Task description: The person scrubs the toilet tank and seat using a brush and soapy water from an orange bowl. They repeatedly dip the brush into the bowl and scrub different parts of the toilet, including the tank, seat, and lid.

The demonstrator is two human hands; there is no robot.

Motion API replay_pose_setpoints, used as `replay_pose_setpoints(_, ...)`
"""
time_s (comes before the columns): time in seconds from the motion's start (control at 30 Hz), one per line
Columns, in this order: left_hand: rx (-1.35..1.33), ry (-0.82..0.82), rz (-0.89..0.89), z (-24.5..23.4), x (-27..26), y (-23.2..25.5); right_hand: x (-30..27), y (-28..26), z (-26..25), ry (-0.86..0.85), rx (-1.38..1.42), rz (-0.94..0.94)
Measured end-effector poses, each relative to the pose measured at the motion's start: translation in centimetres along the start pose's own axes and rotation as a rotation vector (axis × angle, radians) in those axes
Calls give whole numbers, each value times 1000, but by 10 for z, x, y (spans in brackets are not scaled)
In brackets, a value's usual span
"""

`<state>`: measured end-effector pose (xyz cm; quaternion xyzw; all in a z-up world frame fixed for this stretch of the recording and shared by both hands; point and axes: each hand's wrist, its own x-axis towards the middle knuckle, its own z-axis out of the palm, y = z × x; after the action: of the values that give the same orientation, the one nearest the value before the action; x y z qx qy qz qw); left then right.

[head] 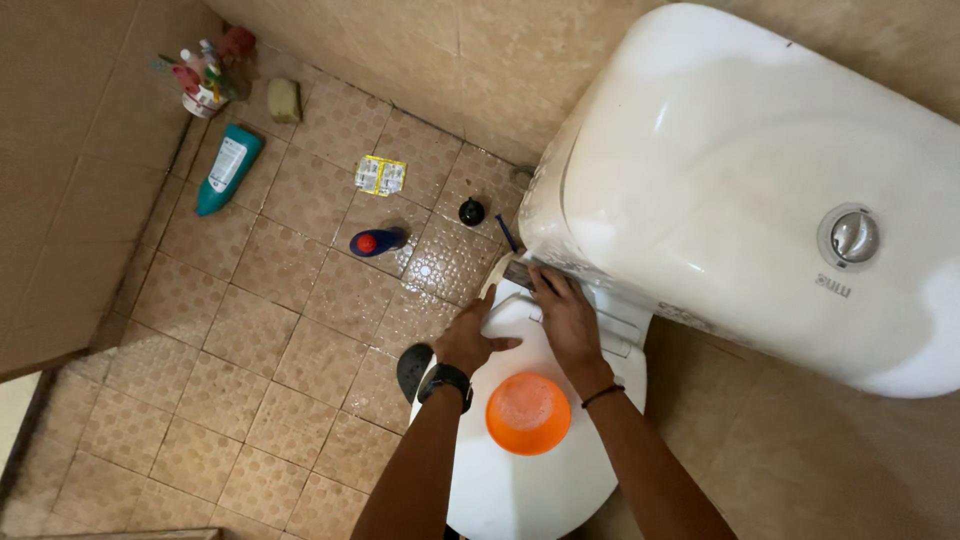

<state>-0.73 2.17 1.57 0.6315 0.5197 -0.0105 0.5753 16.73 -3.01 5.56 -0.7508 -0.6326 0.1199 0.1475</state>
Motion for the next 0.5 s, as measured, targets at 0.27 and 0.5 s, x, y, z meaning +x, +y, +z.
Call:
replay_pose_setpoints(0.27, 19, -14, 8, -2, 1, 3, -41, 44, -34, 31, 102, 61)
replay_pose_setpoints(0.5, 15, -43, 20, -10, -7, 13, -59, 43, -40, 85, 191, 224)
